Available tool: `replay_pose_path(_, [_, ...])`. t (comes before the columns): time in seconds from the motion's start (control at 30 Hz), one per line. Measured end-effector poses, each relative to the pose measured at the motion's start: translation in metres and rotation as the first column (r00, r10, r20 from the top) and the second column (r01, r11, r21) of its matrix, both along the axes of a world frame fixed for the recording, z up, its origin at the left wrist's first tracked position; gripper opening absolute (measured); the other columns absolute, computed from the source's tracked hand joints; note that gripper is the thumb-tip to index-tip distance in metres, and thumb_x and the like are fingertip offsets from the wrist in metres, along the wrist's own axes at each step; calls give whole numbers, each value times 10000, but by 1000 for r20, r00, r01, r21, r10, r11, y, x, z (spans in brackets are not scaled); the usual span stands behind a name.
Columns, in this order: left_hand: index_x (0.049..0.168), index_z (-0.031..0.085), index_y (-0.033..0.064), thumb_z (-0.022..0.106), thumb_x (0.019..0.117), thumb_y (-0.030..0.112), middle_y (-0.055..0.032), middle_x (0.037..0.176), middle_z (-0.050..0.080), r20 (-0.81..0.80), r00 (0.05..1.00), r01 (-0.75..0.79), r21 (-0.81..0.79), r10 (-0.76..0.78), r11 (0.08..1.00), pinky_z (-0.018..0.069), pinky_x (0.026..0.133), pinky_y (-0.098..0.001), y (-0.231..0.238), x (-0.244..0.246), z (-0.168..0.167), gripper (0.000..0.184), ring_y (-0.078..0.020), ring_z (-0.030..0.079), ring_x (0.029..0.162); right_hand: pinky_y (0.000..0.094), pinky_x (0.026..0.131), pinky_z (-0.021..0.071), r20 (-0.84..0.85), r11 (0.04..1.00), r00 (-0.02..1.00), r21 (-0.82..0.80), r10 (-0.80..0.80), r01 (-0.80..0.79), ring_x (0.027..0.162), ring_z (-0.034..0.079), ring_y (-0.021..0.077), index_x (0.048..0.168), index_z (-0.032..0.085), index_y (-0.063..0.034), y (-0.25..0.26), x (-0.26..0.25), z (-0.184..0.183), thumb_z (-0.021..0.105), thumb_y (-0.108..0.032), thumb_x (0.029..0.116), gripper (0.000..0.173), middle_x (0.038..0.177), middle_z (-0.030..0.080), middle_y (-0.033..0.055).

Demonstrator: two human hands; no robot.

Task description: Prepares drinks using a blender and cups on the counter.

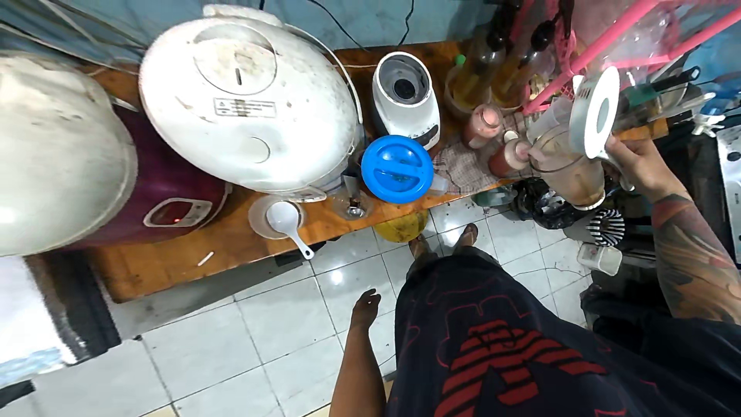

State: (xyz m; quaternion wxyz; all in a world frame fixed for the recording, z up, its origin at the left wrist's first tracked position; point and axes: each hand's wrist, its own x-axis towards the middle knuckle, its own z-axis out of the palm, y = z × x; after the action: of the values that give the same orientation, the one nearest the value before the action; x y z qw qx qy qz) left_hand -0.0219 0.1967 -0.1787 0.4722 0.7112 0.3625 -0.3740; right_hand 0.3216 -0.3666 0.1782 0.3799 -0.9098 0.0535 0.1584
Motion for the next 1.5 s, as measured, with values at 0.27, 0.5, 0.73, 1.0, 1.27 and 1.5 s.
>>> replay_pose_path(0.27, [1457,511,4,539,1067,224,-242,1317,645,30,999,32,3,-32,999,498,1034,-517,0,0,-2,449,-352,661,1159,242,489,473,82,988,992,132,-94,82,503,521,55,837,646,-145,-9,-15,-21,492,-467,1060,421,637,576,-57])
replay_pose_path(0.5, [1461,506,7,545,1065,218,-237,1324,644,11,999,40,-1,-40,999,495,1037,-512,1,0,-2,451,-351,656,1170,235,503,516,237,954,955,281,-178,108,524,567,52,870,662,-146,-21,-27,-34,425,-388,1092,405,668,619,-64])
replay_pose_path(0.73, [1456,515,19,562,1059,254,-224,1318,649,14,1000,4,-1,-4,1000,506,1005,-511,-2,9,3,463,-339,660,1146,248,524,534,267,942,945,322,-187,96,540,580,63,887,662,-149,-3,-25,-6,408,-412,1102,424,675,618,-60])
replay_pose_path(1.0, [1466,516,63,680,988,296,-133,1418,603,583,802,357,-292,-130,887,503,1099,-426,-147,166,124,557,-223,586,1310,252,526,517,235,842,897,491,-374,223,554,553,71,994,642,-204,-2,-74,-2,372,-455,1103,385,719,598,-51])
replay_pose_path(1.27, [1578,252,7,741,792,-12,-207,1567,420,859,476,-40,-191,187,981,460,1144,-444,-285,360,149,926,-297,454,1432,265,505,538,238,733,789,583,-566,350,536,588,83,942,640,-222,-39,-132,-13,414,-329,1073,282,698,645,-53])
replay_pose_path(1.5, [1565,336,58,980,571,361,-187,1520,488,836,536,-47,167,-117,985,401,1184,-446,-297,440,113,1222,-295,473,1413,248,504,539,216,636,687,630,-694,445,535,610,78,1016,564,-171,-103,-180,-34,466,-248,1025,125,697,671,-48])
